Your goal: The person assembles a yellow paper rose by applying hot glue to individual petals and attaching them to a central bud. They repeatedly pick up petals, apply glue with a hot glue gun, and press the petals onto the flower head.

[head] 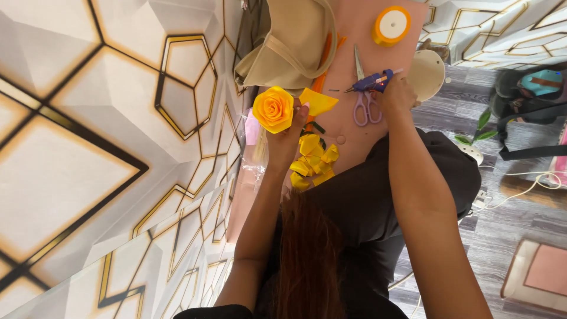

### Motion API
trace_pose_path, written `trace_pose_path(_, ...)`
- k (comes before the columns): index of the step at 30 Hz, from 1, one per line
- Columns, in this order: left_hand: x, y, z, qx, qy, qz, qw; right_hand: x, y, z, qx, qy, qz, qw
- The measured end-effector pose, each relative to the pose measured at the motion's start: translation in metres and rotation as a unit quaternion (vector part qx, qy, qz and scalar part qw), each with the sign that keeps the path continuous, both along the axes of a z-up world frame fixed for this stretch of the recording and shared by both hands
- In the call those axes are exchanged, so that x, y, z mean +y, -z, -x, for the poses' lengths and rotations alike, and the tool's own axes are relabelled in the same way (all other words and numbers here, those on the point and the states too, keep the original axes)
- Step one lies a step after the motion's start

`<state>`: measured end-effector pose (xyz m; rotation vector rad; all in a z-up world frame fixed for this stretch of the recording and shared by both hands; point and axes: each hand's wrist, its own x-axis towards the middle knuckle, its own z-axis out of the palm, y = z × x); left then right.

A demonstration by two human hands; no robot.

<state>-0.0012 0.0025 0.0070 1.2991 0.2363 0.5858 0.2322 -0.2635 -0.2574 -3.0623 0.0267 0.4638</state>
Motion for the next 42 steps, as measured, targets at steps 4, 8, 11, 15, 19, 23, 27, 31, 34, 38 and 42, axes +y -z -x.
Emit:
trace_pose_path(4, 0.0, 0.015, -0.001, -0.005, 0.007, 0.032, 0.999, 0.021, -0.036, 0.019, -0.04, -0.021, 0.04, 0.998)
trace_pose_path(8, 0.005, 0.009, 0.004, 0.015, 0.0, -0.001, 1.0, 0.034, -0.074, 0.021, -0.043, 0.035, -0.087, 0.995)
trace_pose_path(11, 0.005, 0.004, 0.007, 0.02, -0.009, -0.013, 1.0, 0.016, -0.049, 0.006, -0.095, 0.097, -0.188, 0.973)
trace_pose_path(15, 0.002, 0.014, 0.006, 0.128, -0.013, -0.011, 0.992, 0.037, -0.161, 0.019, -0.096, 0.199, -0.362, 0.906)
trace_pose_path(19, -0.004, 0.019, 0.004, 0.143, -0.012, -0.007, 0.99, 0.045, -0.236, 0.046, -0.2, 0.088, -0.332, 0.918)
trace_pose_path(23, -0.007, 0.02, 0.002, 0.18, -0.012, -0.012, 0.983, 0.056, -0.298, 0.089, -0.291, -0.066, -0.451, 0.841)
trace_pose_path(27, -0.008, 0.016, 0.003, 0.196, -0.012, 0.001, 0.98, 0.059, -0.314, 0.114, -0.328, -0.12, -0.44, 0.827)
trace_pose_path(31, -0.01, 0.015, 0.004, 0.223, -0.012, -0.008, 0.975, 0.066, -0.313, 0.125, -0.331, -0.146, -0.441, 0.821)
trace_pose_path(34, -0.011, 0.01, 0.003, 0.225, -0.012, -0.018, 0.974, 0.073, -0.312, 0.129, -0.321, -0.191, -0.45, 0.811)
trace_pose_path(38, -0.011, 0.01, 0.004, 0.221, -0.011, -0.025, 0.975, 0.079, -0.307, 0.131, -0.318, -0.208, -0.433, 0.817)
trace_pose_path(42, -0.011, 0.013, 0.004, 0.226, -0.014, -0.023, 0.974, 0.08, -0.301, 0.129, -0.329, -0.212, -0.4, 0.829)
